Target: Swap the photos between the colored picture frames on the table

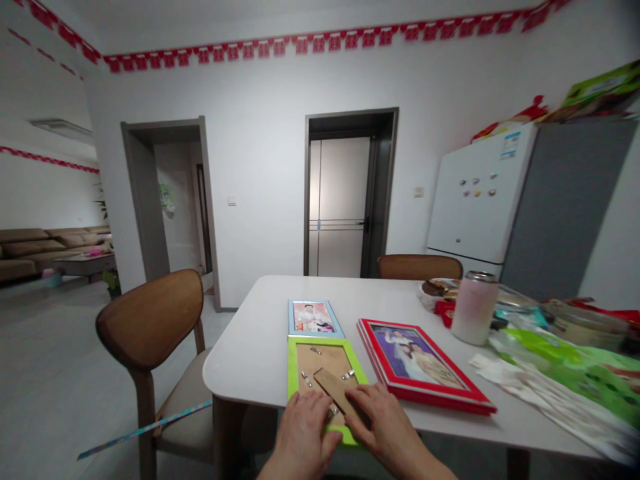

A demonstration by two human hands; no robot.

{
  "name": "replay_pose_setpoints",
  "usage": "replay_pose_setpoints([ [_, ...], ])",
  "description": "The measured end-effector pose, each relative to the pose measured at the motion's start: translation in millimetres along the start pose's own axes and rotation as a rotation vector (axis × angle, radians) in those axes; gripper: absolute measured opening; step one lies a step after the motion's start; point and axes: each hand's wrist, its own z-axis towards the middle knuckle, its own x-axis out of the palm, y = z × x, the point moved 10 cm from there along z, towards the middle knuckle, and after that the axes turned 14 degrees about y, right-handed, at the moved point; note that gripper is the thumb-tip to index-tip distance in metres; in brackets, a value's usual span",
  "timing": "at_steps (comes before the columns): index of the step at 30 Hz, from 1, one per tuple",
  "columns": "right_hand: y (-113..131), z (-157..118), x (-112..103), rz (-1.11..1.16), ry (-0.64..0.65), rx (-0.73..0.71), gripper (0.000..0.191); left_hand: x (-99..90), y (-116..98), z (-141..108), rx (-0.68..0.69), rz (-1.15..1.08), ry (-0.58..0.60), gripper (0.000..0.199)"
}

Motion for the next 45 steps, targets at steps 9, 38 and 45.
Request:
replay_pose_setpoints([
  [9,-14,12,-4,0.114,0.070,0.042,0.035,4.3,18,-7,-0.039,-0.043,0.026,0.044],
  [38,48,5,-1,0.053,0.112,-0.243,0.026,-2.1,18,-10,-0.055,-0.097,0.011,0.055],
  [45,61,-6,-6,0.080,0.146,-0.330,0.026,-1.1,19,-8,-0.046,-0.113,-0.004,0.055],
])
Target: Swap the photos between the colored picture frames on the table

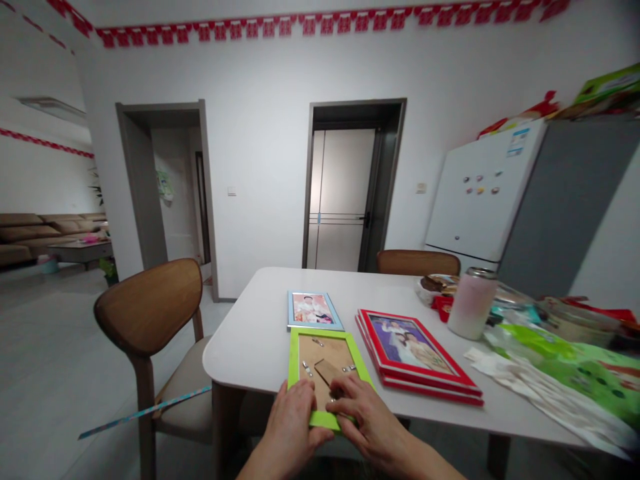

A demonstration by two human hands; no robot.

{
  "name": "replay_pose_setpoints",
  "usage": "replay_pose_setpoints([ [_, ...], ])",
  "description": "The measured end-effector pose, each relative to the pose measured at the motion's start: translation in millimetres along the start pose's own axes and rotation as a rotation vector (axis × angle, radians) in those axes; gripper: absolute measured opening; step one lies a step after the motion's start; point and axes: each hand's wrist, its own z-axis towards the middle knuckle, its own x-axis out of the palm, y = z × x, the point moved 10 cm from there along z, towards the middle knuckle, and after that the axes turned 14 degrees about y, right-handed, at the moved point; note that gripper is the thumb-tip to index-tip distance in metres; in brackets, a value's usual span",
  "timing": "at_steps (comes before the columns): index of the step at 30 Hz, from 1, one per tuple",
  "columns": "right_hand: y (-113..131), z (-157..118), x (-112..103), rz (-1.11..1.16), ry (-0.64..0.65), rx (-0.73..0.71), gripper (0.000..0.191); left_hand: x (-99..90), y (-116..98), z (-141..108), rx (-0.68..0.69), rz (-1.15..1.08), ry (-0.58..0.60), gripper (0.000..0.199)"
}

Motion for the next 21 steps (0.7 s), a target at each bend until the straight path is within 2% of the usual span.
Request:
replay_pose_setpoints([
  [4,-8,11,-2,0.038,0.001,0.031,0.028,2.1,3,1,-0.008,-0.013,0.000,0.058],
  [10,-28,56,8,-0.029,0.007,0.168,0.025,0.9,3,-3,-0.015,-0.015,0.005,0.057],
  [13,-24,69,15,-0.091,0.038,0.138,0.018,-2.1,1,-5,0.001,-0.012,-0.009,0.049],
  [17,-14,68,18,-0.131,0.065,0.059,0.014,-6.5,0,-6,0.003,-0.012,-0.019,0.044],
  [21,-16,68,17,-0.112,0.055,0.033,0.015,-7.4,-1,-7,0.001,-0.022,-0.011,0.048],
])
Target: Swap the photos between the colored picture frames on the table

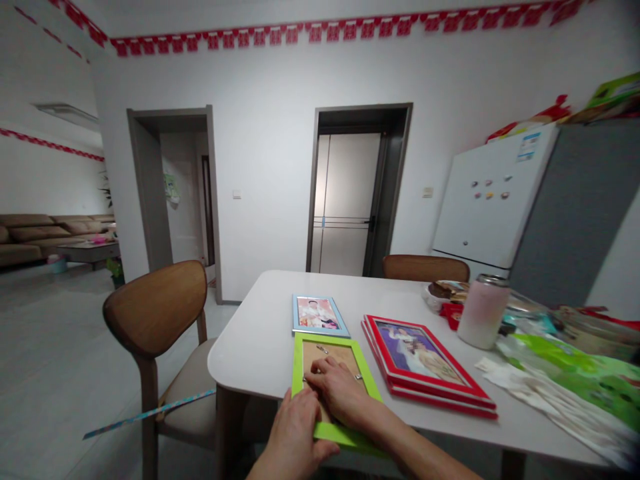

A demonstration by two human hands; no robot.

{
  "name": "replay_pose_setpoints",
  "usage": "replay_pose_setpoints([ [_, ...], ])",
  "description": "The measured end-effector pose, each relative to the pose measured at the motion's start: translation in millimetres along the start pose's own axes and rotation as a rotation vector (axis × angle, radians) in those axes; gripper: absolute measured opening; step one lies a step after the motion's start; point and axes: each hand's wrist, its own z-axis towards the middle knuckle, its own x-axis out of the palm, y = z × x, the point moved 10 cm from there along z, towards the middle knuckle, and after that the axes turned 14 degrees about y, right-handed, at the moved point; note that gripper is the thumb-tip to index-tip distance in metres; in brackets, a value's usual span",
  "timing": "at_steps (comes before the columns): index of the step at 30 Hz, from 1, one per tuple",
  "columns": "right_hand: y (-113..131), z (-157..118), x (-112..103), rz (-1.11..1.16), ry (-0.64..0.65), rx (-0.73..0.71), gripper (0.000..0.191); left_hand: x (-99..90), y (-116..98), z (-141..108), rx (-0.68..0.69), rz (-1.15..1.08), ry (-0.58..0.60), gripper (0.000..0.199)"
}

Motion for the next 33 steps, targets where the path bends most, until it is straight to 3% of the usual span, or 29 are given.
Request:
replay_pose_setpoints([
  [2,-12,4,-3,0.054,-0.038,0.037,0.020,3.4,3,0,-0.019,-0.007,0.021,0.058],
  [5,-51,10,-8,0.172,-0.145,0.243,0.024,11.5,10,1,-0.058,-0.007,0.064,0.068],
  [9,-96,22,-1,0.246,-0.189,0.477,0.023,16.7,9,0,-0.061,0.001,0.091,0.066],
  [14,-125,30,6,0.282,-0.215,0.636,0.024,14.2,7,-3,-0.065,0.014,0.103,0.066],
  [18,-127,27,-3,0.321,-0.265,0.619,0.021,13.2,5,-2,-0.059,0.066,0.127,0.069],
  [21,-121,16,-15,0.363,-0.298,0.526,0.024,19.9,-15,7,0.004,0.127,0.168,0.042],
  [23,-119,3,-22,0.387,-0.302,0.466,0.024,29.1,-30,14,0.044,0.155,0.208,0.030],
  [27,-132,-44,-32,0.715,-0.424,0.389,0.026,43.9,-44,22,0.065,0.137,0.290,0.040],
  [29,-142,-74,-28,0.997,-0.568,0.426,0.031,30.8,-46,22,0.086,0.061,0.203,0.050],
  [31,-139,-94,-13,1.255,-0.654,0.482,0.035,2.2,-50,19,0.125,-0.100,0.018,0.052],
  [33,-116,-94,10,1.501,-0.598,0.481,0.039,-30.0,-54,13,0.159,-0.368,-0.206,0.040],
])
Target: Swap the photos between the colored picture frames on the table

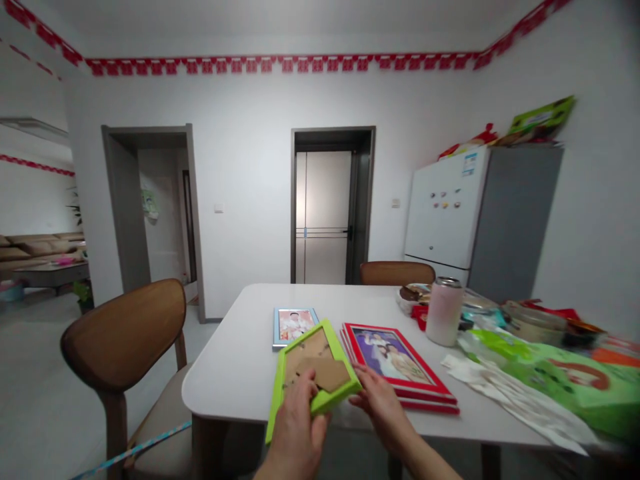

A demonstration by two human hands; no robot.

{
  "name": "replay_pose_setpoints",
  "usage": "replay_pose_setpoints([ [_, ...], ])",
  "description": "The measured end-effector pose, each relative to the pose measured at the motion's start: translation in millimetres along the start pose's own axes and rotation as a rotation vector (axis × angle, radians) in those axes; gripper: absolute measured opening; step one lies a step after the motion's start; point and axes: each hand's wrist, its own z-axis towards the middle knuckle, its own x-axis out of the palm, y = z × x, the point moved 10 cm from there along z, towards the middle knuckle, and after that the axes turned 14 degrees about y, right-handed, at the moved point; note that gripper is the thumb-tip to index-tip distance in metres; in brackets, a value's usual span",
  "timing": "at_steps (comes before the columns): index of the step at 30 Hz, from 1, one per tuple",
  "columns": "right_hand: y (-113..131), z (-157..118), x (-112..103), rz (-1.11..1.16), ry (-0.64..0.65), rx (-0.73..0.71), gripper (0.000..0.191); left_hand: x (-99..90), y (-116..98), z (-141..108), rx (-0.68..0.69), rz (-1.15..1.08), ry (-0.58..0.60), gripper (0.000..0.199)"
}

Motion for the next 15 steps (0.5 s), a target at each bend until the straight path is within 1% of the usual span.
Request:
replay_pose_setpoints([
  [1,-12,-8,17,0.081,0.062,0.064,0.041,-10.4,-6,1,0.022,-0.156,-0.104,0.033],
  [2,-19,-14,36,0.150,0.151,0.105,0.044,-16.2,-12,4,0.045,-0.319,-0.183,0.026],
  [3,-20,-19,51,0.200,0.211,0.097,0.047,-17.6,-16,8,0.067,-0.474,-0.235,0.023],
  [4,-16,-22,58,0.231,0.235,0.056,0.050,-16.4,-20,13,0.091,-0.610,-0.270,0.022],
  [5,-8,-23,55,0.235,0.227,-0.004,0.052,-13.7,-23,19,0.116,-0.723,-0.290,0.025],
  [6,4,-21,44,0.212,0.186,-0.068,0.054,-10.7,-24,26,0.139,-0.809,-0.306,0.031],
  [7,17,-18,24,0.159,0.122,-0.123,0.054,-7.9,-24,33,0.154,-0.865,-0.323,0.038],
  [8,29,-12,-1,0.079,0.052,-0.148,0.054,-3.7,-20,41,0.147,-0.891,-0.329,0.046],
  [10,52,3,-59,-0.148,-0.078,-0.113,0.053,12.5,-9,61,0.070,-0.843,-0.272,0.056],
  [12,74,19,-117,-0.451,-0.209,-0.059,0.054,39.3,6,82,-0.047,-0.717,-0.142,0.055],
  [13,83,27,-140,-0.631,-0.252,-0.016,0.055,52.5,13,91,-0.085,-0.674,-0.096,0.053],
  [14,88,36,-156,-0.797,-0.260,0.021,0.055,64.7,19,98,-0.113,-0.638,-0.066,0.051],
  [15,90,43,-170,-0.861,-0.269,0.040,0.055,75.1,24,103,-0.134,-0.606,-0.053,0.050],
])
